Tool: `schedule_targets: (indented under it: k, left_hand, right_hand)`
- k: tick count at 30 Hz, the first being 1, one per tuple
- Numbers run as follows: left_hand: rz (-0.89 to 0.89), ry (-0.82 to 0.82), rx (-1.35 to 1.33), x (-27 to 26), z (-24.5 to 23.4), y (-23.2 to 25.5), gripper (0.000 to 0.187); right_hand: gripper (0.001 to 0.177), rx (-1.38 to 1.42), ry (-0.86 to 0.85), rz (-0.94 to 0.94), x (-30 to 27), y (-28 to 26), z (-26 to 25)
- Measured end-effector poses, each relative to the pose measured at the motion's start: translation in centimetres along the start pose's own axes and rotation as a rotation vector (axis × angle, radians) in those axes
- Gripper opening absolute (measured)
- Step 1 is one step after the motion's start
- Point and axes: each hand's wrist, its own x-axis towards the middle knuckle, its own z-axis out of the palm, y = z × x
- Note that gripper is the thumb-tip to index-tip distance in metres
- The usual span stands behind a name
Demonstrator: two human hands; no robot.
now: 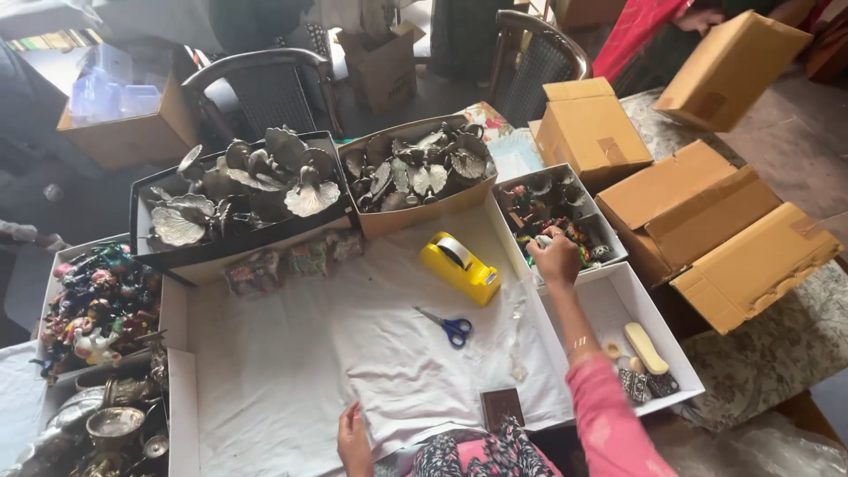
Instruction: The person wraps a small, colorful figurine in a piece of white tissue paper. They fold the paper around the object and then use a roll of yellow tape to secure the wrapping. The wrapped item is then placed into a white box.
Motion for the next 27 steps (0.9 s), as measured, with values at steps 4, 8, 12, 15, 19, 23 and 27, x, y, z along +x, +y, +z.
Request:
schedule_targets:
  k: [4,8,12,15,19,23,27]
  left_hand:
    - [-0.463,-0.431,-0.495,-1.7,0.1,9.8,0.062]
    - [-0.577,-0.769,-1.298,0.0,3.6,23.1,0.077]
    - [-0.37,-0.692,-1.47,3.3,9.3,25.0,0.046]
    - [-0.461,-0.501,-1.472,3.4,8.7,26.4,0.036]
    - [-0.529,-0.518,-1.401,3.2,8.8,23.8,0.045]
    - [-0.611,-0.452,-1.371,4.0,12.0,16.3,0.055]
    - [-0.698,-0.476,-1.223,2.2,8.1,14.2,0.061]
  right_hand:
    - [0.036,0.528,0.073,-0.008,-7.7,-4.5,-2.1]
    - [0.034,1.179,-0.365,0.225,-16.9,-3.5,6.2]
    - [0.034,1.06,-0.611,0.471,-20.1,-5.7,5.6]
    - [0.041,1.235,-0.307,0.249,-17.4,-11.0,0.3]
    - [0.048,0.876,-0.06,-0.281,-19.6,-14.3,1.9]
    - [0.059,0.547,-0.439,-0.819,-24.8,-10.7,9.5]
    - [0.048,0.5,-0.624,-0.922,-26.8,-7.3,13.4]
